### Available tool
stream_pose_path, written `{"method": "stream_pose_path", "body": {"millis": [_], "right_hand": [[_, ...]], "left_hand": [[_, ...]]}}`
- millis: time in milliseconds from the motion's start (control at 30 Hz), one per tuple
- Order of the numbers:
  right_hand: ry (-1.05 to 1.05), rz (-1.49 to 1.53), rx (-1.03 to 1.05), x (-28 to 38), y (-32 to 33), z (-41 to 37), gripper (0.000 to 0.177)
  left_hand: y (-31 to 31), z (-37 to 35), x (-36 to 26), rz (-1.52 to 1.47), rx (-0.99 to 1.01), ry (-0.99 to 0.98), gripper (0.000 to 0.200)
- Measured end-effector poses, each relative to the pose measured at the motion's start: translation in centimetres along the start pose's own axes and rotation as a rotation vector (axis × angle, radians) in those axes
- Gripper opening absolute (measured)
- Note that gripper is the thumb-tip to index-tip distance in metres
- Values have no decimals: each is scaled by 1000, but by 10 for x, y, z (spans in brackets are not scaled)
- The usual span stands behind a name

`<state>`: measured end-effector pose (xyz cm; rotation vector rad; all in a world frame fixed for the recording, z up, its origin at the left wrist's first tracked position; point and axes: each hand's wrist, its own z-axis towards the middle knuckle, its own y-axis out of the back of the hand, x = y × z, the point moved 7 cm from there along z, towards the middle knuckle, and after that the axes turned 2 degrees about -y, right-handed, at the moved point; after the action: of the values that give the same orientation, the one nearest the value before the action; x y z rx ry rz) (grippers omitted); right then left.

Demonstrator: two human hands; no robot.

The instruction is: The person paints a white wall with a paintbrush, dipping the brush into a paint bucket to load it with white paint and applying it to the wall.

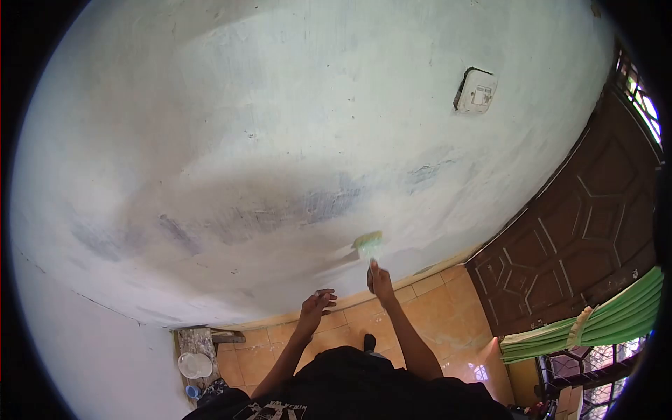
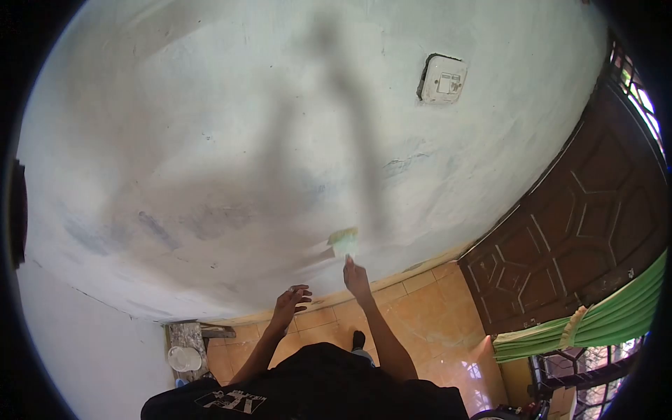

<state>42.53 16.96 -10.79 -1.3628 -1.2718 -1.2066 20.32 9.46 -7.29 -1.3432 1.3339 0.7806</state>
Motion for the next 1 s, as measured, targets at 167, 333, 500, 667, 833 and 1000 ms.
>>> {"method": "stream_pose_path", "body": {"millis": [167, 333, 500, 667, 833, 1000], "right_hand": [[182, 28, -106, 39, 14, -21, 56], [280, 130, 24, 139, 12, 11, 53], [168, 29, 8, 24, 12, 29, 54], [21, 72, -122, 0, 34, -7, 55], [204, 243, -110, 125, 63, 18, 55], [112, 172, -93, 78, 76, 55, 54]], "left_hand": [[0, -1, 12, 26, 4, 54, 31], [-11, 4, 19, 56, 42, 53, 31], [-23, 17, 0, 53, 11, -9, 31], [-29, 24, 3, 44, -13, 15, 31], [-34, 21, 11, 72, 4, 18, 31], [-46, 32, 4, 58, -37, 6, 30]]}}
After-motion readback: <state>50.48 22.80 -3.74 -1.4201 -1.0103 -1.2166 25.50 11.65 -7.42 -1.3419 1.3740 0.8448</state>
